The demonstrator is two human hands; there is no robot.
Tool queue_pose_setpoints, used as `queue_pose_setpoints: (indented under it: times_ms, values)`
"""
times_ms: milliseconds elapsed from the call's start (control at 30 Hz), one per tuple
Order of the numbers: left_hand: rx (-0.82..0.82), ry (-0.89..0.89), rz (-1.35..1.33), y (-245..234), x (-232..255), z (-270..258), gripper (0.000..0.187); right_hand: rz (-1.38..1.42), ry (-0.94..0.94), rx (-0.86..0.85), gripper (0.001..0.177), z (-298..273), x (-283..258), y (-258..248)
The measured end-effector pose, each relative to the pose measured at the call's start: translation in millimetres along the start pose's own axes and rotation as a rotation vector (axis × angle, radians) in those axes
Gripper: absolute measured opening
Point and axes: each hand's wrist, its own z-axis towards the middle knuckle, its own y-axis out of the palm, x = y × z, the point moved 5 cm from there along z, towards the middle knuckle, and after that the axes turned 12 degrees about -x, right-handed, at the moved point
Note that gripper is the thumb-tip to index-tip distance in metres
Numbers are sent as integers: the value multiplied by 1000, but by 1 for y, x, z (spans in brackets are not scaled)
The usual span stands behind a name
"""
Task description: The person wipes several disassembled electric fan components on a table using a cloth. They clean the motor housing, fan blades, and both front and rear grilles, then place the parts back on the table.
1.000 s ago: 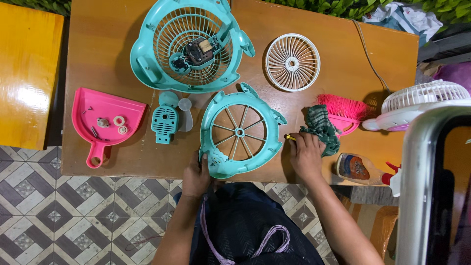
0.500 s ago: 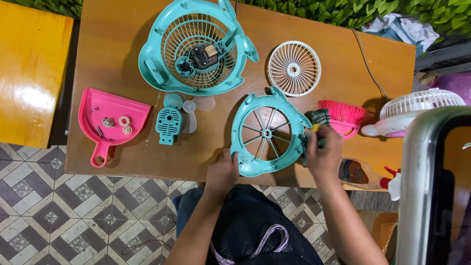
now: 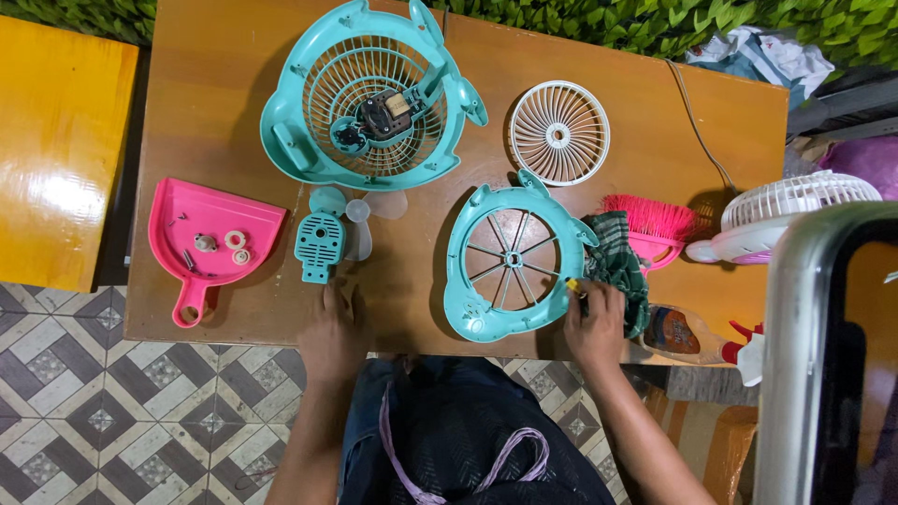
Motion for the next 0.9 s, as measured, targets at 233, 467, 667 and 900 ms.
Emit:
queue_pose_setpoints:
  times_ms: [233, 467, 667, 900]
  values:
    - [207, 24, 14, -20, 1, 41, 72, -10, 132, 24, 22, 14, 28, 15]
    - [101, -95, -1, -5, -30, 61, 81, -39, 139, 21, 43, 21, 14, 4]
    - [214, -87, -117, -17, -34, 32, 72, 5, 103, 58, 38, 44, -23, -8]
    - [254, -236, -443, -15, -43, -9, 66, 467, -3, -3, 25, 90, -79, 6]
